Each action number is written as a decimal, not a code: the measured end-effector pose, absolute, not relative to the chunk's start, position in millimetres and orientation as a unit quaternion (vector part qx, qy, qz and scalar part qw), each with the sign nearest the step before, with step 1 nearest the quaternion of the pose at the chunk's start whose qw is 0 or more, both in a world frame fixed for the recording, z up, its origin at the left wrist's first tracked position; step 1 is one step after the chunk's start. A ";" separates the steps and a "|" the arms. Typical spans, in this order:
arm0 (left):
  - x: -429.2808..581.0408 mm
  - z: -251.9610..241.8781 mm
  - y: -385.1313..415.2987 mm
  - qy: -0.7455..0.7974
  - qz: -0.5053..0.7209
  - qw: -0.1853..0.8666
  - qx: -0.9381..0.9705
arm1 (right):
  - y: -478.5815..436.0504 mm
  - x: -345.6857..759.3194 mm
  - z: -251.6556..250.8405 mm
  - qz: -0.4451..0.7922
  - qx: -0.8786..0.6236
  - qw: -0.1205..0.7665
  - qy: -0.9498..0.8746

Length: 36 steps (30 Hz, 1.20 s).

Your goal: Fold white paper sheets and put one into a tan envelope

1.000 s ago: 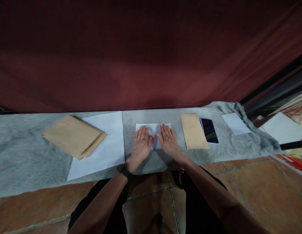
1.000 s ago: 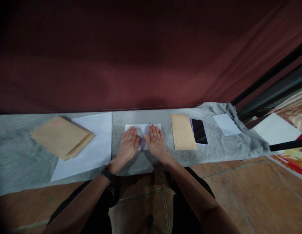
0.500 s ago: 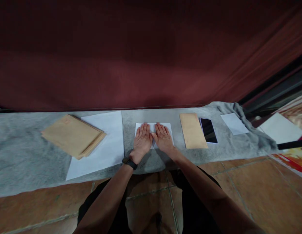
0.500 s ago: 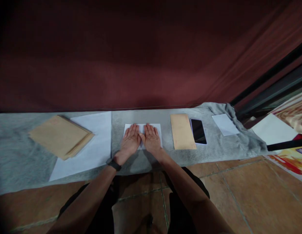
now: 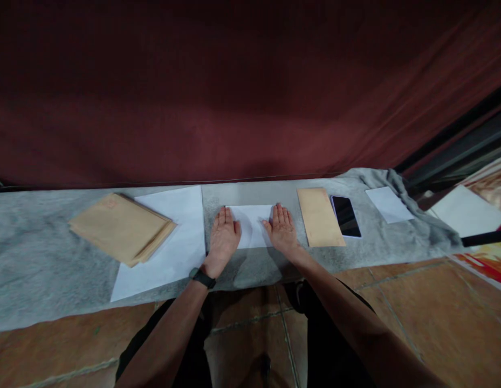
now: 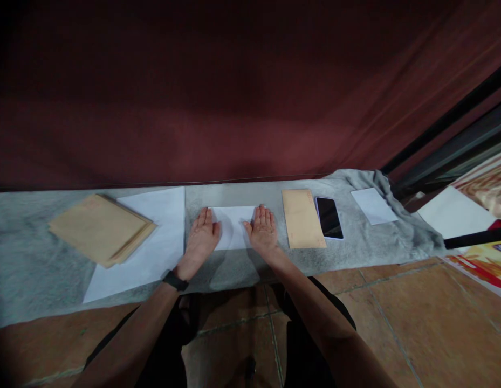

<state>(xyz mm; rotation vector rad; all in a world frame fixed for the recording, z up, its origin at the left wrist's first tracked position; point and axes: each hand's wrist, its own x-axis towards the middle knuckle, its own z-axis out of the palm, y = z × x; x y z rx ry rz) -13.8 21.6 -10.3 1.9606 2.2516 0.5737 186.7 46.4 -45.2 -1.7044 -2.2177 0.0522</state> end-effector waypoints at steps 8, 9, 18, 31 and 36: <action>-37.3 3.2 22.3 0.751 0.269 0.167 0.579 | 39.0 188.1 -44.7 0.021 -0.596 0.182 -0.782; -38.3 2.6 23.3 0.753 0.282 0.187 0.564 | 37.6 186.7 -44.4 0.023 -0.595 0.183 -0.782; -36.7 10.8 23.9 0.619 0.536 0.473 0.327 | 13.2 167.5 -17.1 0.152 -0.451 0.152 -0.866; -13.1 28.9 15.1 0.507 0.538 0.628 0.244 | 27.1 166.0 31.3 0.459 -0.492 0.507 -0.539; 1.2 21.2 6.8 0.442 0.516 0.698 0.227 | 28.2 160.6 21.6 0.476 -0.496 0.508 -0.519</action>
